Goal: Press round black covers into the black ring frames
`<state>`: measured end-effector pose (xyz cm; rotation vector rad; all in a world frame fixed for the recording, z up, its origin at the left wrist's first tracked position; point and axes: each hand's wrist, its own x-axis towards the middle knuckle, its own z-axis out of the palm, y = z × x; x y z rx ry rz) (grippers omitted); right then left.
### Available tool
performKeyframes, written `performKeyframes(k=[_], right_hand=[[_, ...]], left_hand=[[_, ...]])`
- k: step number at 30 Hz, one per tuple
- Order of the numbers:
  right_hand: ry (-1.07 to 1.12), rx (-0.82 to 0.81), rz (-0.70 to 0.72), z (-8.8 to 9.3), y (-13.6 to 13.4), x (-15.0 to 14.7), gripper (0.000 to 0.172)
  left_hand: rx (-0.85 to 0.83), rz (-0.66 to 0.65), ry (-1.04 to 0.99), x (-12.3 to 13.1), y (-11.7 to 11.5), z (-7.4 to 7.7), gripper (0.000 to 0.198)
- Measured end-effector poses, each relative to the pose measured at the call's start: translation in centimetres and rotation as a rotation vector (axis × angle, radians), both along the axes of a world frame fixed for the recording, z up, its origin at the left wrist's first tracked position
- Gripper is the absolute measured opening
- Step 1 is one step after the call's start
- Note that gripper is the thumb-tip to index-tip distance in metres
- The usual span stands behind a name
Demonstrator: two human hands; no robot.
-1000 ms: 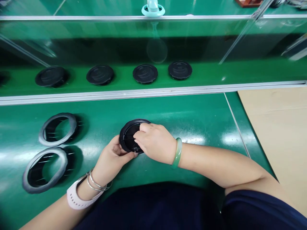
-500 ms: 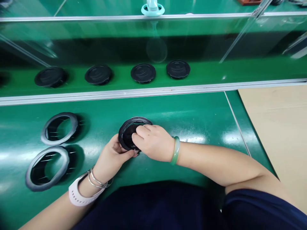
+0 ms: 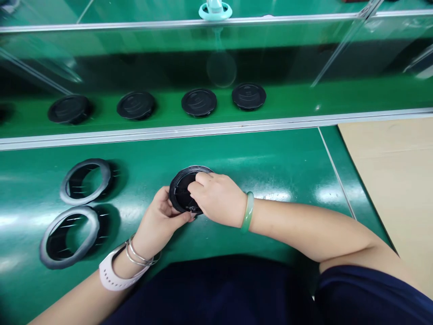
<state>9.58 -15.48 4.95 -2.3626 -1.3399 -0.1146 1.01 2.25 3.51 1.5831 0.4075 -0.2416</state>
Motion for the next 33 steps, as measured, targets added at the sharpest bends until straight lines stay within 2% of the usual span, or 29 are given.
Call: performKeyframes(k=[2, 7, 11, 14, 16, 18, 20, 22, 24, 28, 30, 33], right_hand=[[-0.031, 0.005, -0.013, -0.2, 0.2, -0.3, 0.017], [-0.100, -0.013, -0.041, -0.4, 0.7, -1.2, 0.039], [-0.101, -0.089, -0.012, 0.1, 0.9, -1.4, 0.038], [-0.102, 0.011, -0.050, 0.3, 0.6, -0.9, 0.032], [-0.023, 0.200, -0.158, 0.2, 0.3, -0.4, 0.036], [0.181, 0.370, -0.274, -0.3, 0.2, 0.4, 0.041], [0.451, 0.436, -0.325, -0.9, 0.3, 1.0, 0.033], [0.640, 0.455, -0.326, -1.6, 0.7, 1.4, 0.018], [0.705, 0.496, -0.349, -2.2, 1.1, 1.3, 0.009], [0.731, 0.577, -0.403, -2.8, 1.8, 0.8, 0.012], [0.747, 0.597, -0.427, -2.9, 1.9, 0.7, 0.014], [0.800, 0.624, -0.452, -3.0, 1.9, 0.9, 0.015]], left_hand=[[0.015, 0.007, -0.010, 0.0, 0.0, -0.1, 0.055], [0.044, 0.004, -0.012, -0.2, -0.2, -0.1, 0.054], [0.047, -0.009, -0.003, -0.1, -0.2, -0.1, 0.058], [-0.008, 0.025, -0.023, 0.2, -0.1, -0.3, 0.059], [-0.063, 0.076, -0.061, 0.3, 0.0, -0.4, 0.064], [-0.095, 0.105, -0.092, 0.4, 0.0, -0.7, 0.073], [-0.124, 0.089, -0.106, 0.3, 0.0, -0.9, 0.080], [-0.164, 0.060, -0.149, 0.2, 0.1, -1.2, 0.084], [-0.150, 0.035, -0.184, 0.1, 0.2, -1.3, 0.078], [0.096, 0.011, -0.156, -0.2, 0.4, -1.4, 0.052], [0.172, 0.010, -0.147, -0.3, 0.3, -1.4, 0.049], [0.192, 0.022, -0.158, -0.3, 0.2, -1.3, 0.048]])
